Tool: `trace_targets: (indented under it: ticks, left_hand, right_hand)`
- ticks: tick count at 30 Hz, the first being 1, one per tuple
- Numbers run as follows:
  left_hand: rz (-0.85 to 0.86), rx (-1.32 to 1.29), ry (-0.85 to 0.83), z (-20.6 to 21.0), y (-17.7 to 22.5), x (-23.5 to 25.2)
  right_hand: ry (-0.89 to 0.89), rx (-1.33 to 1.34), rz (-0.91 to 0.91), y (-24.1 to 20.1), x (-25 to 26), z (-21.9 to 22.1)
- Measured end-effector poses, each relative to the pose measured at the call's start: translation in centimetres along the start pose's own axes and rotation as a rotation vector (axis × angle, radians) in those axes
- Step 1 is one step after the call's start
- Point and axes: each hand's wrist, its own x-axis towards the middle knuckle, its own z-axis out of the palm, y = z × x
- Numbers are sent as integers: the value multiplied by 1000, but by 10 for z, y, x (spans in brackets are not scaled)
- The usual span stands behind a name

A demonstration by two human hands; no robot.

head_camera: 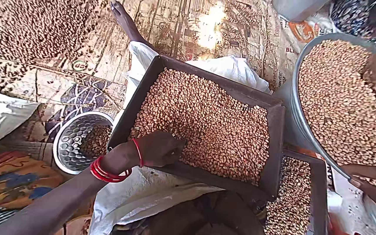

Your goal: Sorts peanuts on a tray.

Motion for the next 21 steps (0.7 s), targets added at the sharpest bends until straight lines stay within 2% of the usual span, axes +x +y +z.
trace_targets:
  ticks: [3, 4, 6, 7, 10, 13, 15, 18, 21]
  left_hand:
    - [125, -114, 442, 3, -17, -39]
    - [110, -132, 567, 4, -25, -59]
    - [-37, -137, 708, 13, -52, -108]
    - [-157, -114, 725, 21, -69, -132]
    - [-540, -192, 582, 39, -101, -179]
    - [-738, -151, 415, 43, -115, -189]
    - [-703, -12, 474, 38, -112, -178]
    - [-436, 163, 700, 11, -78, -136]
    - [-118, 214, 838, -17, -27, -61]
  right_hand:
    - [165, -11, -184, -23, 27, 31]
    - [202, -18, -268, -38, 42, 46]
    - [169, 5, -409, -70, 73, 72]
    - [144, 7, -441, -82, 87, 81]
    - [167, 11, -456, -108, 130, 98]
    - [240, 82, -498, -129, 161, 118]
    - [210, 95, -512, -143, 173, 131]
    - [210, -6, -504, -162, 178, 150]
    - [121, -97, -404, -174, 175, 154]
